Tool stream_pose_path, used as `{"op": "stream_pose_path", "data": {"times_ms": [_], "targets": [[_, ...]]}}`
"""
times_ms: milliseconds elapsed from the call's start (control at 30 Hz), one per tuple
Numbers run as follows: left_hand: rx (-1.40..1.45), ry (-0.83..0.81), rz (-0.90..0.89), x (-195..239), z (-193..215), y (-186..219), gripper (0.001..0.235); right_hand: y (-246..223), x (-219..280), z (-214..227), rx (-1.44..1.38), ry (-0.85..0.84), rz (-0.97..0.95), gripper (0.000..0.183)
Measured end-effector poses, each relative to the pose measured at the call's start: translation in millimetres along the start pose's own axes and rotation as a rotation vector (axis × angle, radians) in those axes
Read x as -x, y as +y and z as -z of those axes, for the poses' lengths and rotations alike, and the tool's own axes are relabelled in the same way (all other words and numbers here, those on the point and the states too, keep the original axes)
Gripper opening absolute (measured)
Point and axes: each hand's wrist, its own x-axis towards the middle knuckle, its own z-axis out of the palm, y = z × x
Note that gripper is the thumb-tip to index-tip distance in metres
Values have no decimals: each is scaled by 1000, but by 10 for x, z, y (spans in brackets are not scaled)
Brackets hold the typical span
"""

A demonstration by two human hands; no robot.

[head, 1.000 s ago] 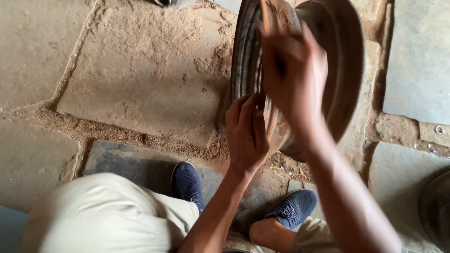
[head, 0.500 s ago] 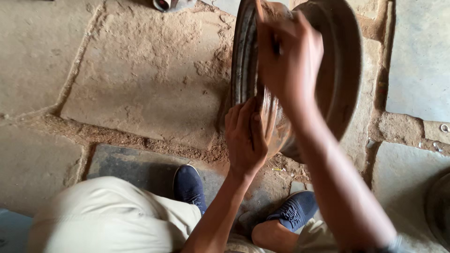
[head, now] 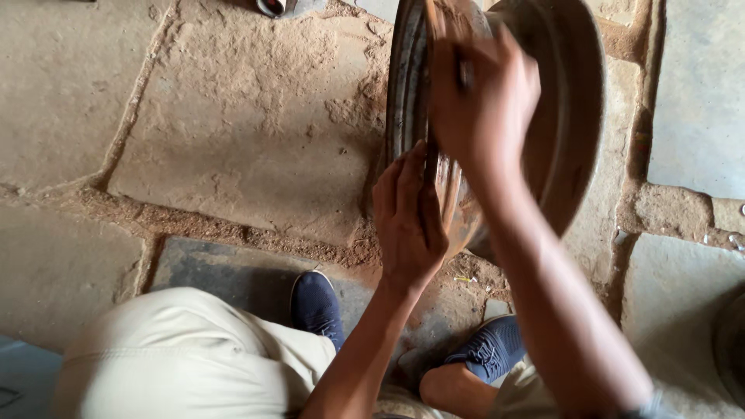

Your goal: The person scrubs a rusty wheel rim with a small abrasive block, focusing on the inner flange and outer edge. They rotate the rim by hand to access different sections and continue scrubbing until the end of the clip.

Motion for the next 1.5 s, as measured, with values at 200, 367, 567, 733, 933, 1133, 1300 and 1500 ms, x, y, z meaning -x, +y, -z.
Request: {"op": "stream_pose_path", "data": {"times_ms": [200, 367, 567, 733, 933, 1133, 1300, 1500], "targets": [[13, 0, 12, 114, 65, 39, 42, -227, 900, 157, 157, 118, -3, 14], [-39, 28, -19, 59, 38, 47, 36, 479, -269, -241, 254, 28, 34, 23], [-20, 4, -3, 70, 1, 6, 36, -76, 232, 72, 267, 113, 141, 23], [-26, 1, -28, 333, 25, -68, 37, -362, 615, 261, 31, 33, -73, 20], [-33, 18, -26, 204, -57, -79, 35, 365, -373, -67, -3, -120, -154, 19], [9, -14, 9, 161, 1, -29, 35, -140, 811, 305, -15, -26, 34, 21], [13, -20, 35, 183, -2, -12, 35, 15, 540, 228, 208, -28, 216, 15], [-5, -9, 5, -8, -67, -59, 38, 262, -41, 108, -136, -106, 161, 17]]}}
